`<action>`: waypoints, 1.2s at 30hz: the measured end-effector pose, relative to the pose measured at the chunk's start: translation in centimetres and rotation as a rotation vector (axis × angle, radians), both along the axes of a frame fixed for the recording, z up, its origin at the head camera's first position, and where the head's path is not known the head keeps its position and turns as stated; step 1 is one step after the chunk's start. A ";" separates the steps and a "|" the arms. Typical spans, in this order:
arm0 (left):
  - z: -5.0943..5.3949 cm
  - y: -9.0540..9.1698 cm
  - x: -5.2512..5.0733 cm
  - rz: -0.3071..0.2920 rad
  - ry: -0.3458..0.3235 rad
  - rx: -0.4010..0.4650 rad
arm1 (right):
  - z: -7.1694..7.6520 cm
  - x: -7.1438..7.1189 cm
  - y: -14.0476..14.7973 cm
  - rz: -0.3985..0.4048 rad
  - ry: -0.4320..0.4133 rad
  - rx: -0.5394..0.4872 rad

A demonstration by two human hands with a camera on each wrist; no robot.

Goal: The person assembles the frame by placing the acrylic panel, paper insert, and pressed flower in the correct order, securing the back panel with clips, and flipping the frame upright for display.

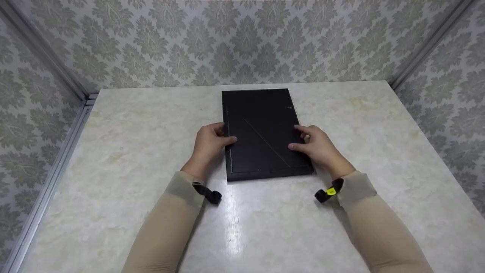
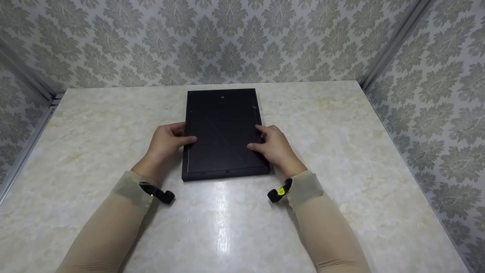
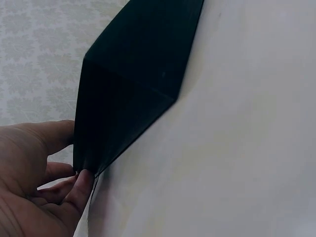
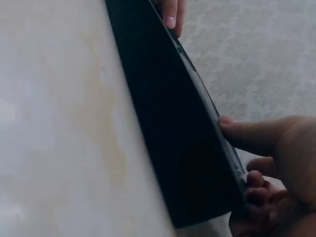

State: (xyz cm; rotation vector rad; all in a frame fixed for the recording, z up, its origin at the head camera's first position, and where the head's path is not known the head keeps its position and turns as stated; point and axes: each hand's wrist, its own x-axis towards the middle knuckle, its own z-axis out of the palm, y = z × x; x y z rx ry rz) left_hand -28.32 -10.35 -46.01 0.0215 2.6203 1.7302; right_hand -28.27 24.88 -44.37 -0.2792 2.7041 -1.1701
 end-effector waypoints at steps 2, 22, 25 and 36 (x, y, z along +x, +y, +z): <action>0.0 0.0 0.0 0.001 -0.004 -0.004 | 0.4 0.3 0.1 0.043 0.013 0.044; -0.2 0.0 -0.1 -0.019 -0.022 0.035 | 2.7 2.6 -0.5 0.319 0.197 0.468; -0.2 0.0 -0.2 -0.018 -0.030 0.046 | 2.8 2.6 -0.7 0.318 0.193 0.485; 0.1 -0.2 -0.2 -0.033 -0.024 0.013 | 3.3 3.0 -1.5 0.306 0.193 0.530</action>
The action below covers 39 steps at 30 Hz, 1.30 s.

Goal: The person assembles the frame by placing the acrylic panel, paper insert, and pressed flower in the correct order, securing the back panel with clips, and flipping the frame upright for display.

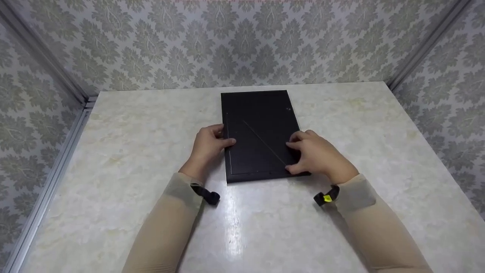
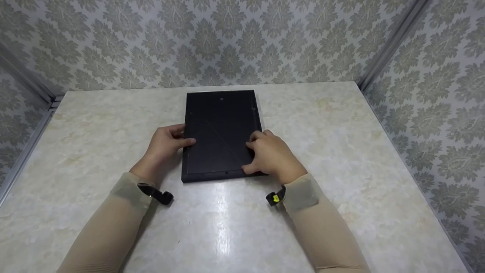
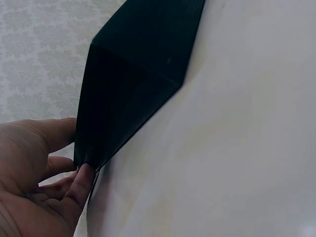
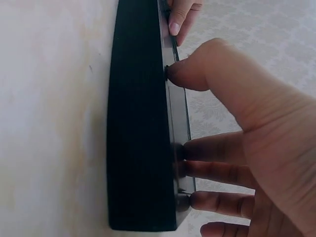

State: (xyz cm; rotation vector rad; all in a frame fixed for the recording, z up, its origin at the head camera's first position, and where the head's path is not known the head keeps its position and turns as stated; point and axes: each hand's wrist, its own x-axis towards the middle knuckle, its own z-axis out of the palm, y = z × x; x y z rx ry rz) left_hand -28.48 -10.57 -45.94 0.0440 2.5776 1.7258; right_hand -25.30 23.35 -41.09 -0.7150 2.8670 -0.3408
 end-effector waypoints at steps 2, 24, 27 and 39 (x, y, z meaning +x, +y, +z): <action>0.1 0.0 -0.1 -0.008 -0.001 -0.001 | 0.1 0.0 -0.2 -0.012 -0.003 0.012; 0.2 -0.4 0.1 -0.049 -0.030 -0.005 | 0.7 -0.4 -1.3 -0.059 -0.062 0.035; 0.3 -0.5 -0.1 -0.039 -0.029 -0.016 | 0.9 -0.8 -1.6 -0.057 -0.080 0.035; 0.1 -0.1 -0.1 -0.039 -0.043 0.010 | 1.3 -1.7 -0.4 0.024 -0.139 0.003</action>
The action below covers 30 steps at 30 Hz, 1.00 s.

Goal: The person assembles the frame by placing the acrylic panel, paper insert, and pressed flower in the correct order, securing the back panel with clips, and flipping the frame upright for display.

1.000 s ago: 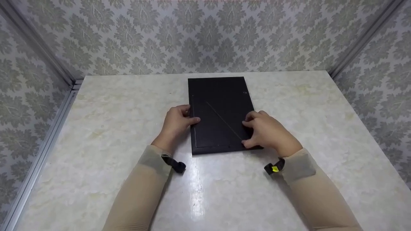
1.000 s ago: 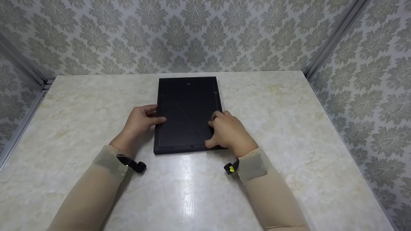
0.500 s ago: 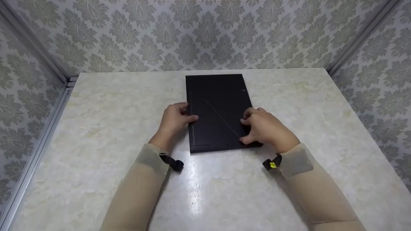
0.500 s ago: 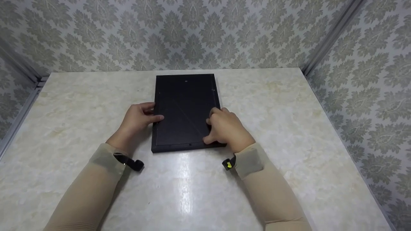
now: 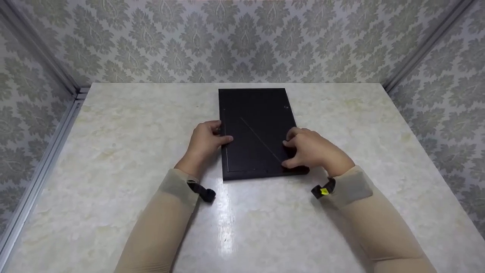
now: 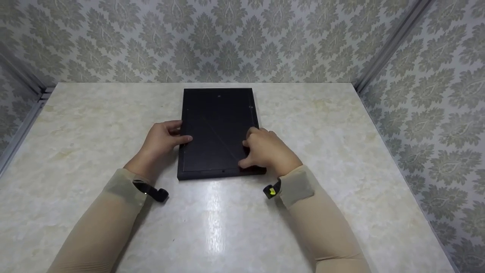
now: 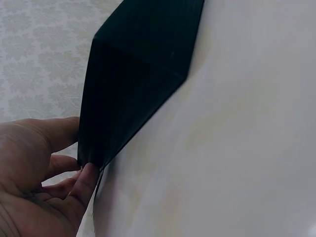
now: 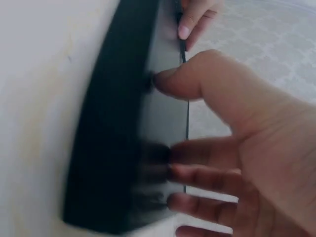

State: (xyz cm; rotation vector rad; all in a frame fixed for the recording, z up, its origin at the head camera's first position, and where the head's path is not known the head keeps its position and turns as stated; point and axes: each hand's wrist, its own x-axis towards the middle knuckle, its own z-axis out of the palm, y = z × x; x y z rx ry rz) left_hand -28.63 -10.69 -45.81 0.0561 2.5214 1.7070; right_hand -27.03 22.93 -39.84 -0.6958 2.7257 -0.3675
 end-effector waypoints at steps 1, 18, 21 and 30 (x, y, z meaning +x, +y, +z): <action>0.0 0.0 0.0 -0.002 0.003 -0.004 | -0.1 -0.5 0.3 -0.008 -0.019 -0.030; -0.4 0.1 0.5 0.008 0.009 -0.026 | -1.9 -7.7 0.8 -0.330 -0.188 -0.282; -0.3 -0.1 0.6 0.018 0.016 -0.020 | -1.9 -7.9 0.4 -0.344 -0.197 -0.309; 0.1 0.0 0.2 0.016 0.030 0.003 | -2.3 -8.0 1.0 -0.370 -0.190 -0.418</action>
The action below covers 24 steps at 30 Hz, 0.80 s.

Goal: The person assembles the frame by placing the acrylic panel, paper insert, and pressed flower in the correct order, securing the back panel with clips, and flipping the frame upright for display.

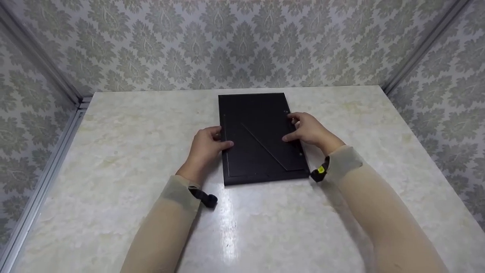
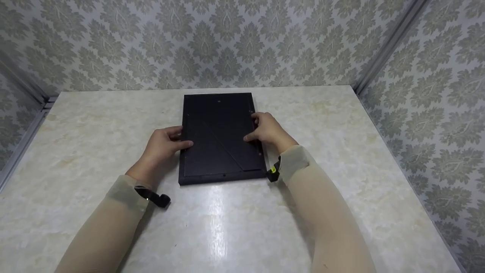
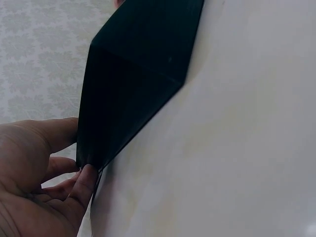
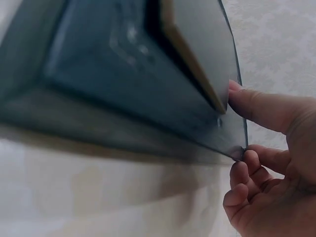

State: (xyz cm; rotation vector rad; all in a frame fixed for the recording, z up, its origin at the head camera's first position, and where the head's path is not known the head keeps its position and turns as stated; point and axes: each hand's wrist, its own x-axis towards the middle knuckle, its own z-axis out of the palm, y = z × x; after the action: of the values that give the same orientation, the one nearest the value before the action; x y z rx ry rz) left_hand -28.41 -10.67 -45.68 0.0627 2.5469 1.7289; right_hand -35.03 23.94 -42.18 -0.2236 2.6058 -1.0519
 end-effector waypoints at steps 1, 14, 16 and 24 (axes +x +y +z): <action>0.0 0.0 -0.1 -0.002 0.000 0.000 | 0.0 0.0 0.0 0.001 0.003 -0.001; 0.0 0.0 -0.2 0.000 0.004 -0.022 | 0.1 0.0 0.0 0.040 0.029 0.050; -0.1 0.1 -0.1 0.002 0.002 -0.021 | -0.1 0.0 0.0 0.037 0.023 0.049; -0.1 -0.1 -0.1 -0.009 0.003 -0.018 | -0.4 0.0 0.1 0.075 0.039 0.011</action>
State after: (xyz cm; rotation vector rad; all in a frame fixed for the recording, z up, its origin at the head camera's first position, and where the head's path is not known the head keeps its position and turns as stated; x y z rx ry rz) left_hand -28.50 -10.72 -45.77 0.0760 2.5598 1.7040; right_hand -34.98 24.04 -42.54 -0.3400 2.6151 -1.0170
